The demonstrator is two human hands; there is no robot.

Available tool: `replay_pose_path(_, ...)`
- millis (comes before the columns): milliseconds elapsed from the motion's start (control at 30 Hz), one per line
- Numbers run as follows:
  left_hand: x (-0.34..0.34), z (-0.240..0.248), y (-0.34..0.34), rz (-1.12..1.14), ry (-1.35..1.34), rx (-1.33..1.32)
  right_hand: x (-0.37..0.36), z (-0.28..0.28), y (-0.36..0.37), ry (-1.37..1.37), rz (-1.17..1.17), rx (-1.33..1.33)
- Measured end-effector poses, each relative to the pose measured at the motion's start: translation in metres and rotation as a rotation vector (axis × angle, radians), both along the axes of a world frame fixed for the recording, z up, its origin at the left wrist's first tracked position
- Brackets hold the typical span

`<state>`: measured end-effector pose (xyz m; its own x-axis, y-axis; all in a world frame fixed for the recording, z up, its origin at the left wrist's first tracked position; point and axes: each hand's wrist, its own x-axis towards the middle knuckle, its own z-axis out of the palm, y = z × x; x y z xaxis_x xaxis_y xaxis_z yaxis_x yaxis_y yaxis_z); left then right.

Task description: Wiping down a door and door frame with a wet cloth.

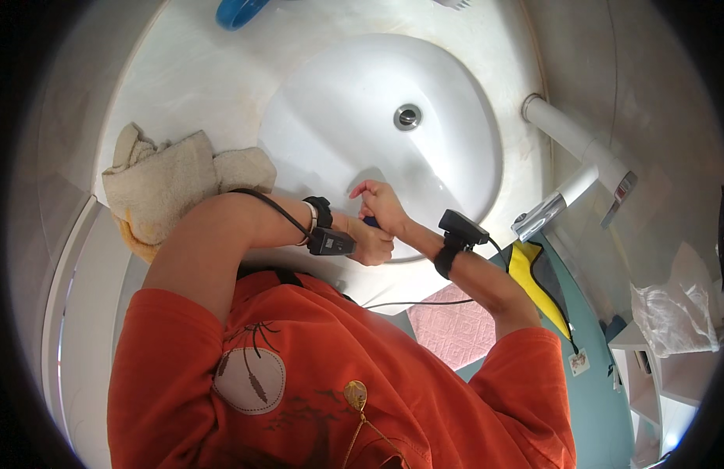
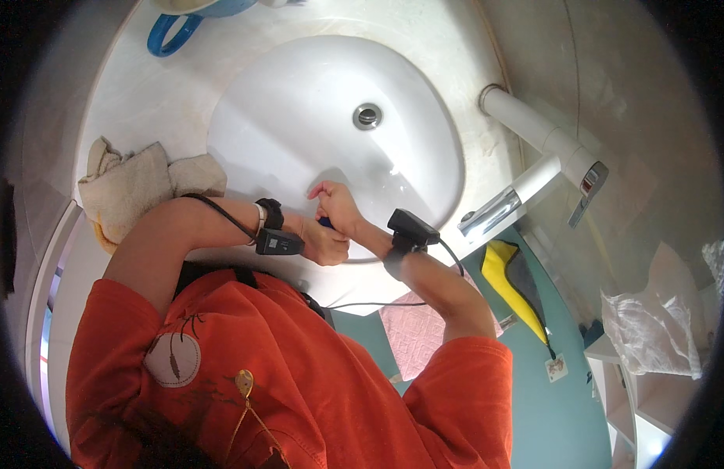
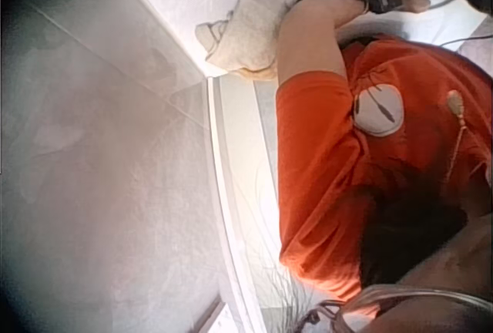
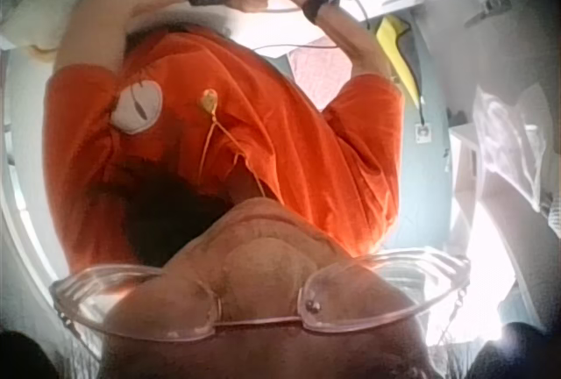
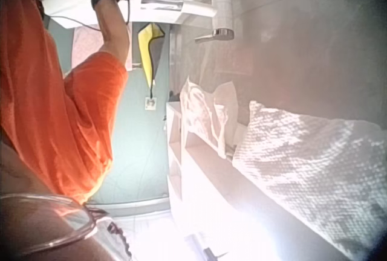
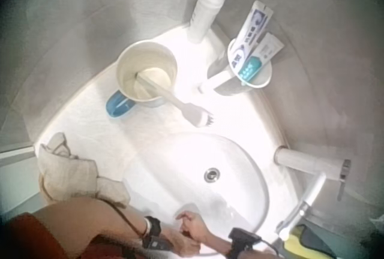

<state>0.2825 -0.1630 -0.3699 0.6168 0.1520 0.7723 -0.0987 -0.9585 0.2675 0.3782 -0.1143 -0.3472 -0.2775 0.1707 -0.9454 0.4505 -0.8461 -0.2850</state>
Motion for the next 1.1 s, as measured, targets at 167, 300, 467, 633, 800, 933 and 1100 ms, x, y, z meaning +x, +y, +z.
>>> replay_pose_path(167, 0.003, -0.004, -0.003, -0.042, 0.010, -0.029, 0.002, -0.003, -0.003, -0.016, -0.026, -0.002)
replay_pose_path(300, 0.000, -0.007, 0.002, -0.029, -0.006, 0.014, -0.001, -0.003, -0.002, -0.024, -0.047, 0.008)
replay_pose_path(467, 0.007, -0.018, -0.002, -0.103, -0.008, 0.028, 0.005, -0.003, -0.001, -0.025, -0.120, 0.031)
replay_pose_path(633, 0.006, 0.018, 0.001, -0.228, -0.048, 0.053, 0.022, 0.041, -0.021, 0.030, -0.414, 0.012)
replay_pose_path(800, -0.027, 0.096, 0.019, -0.089, 0.009, -0.299, 0.014, 0.117, -0.021, 0.215, -0.752, -0.301)
replay_pose_path(933, -0.052, 0.149, 0.014, 0.480, 0.033, -1.099, 0.029, 0.129, -0.022, 0.201, -0.663, 0.117)
replay_pose_path(1100, -0.079, 0.190, 0.003, 0.051, -0.782, -2.059, 0.005, 0.162, -0.011, 0.429, -0.581, 0.790)
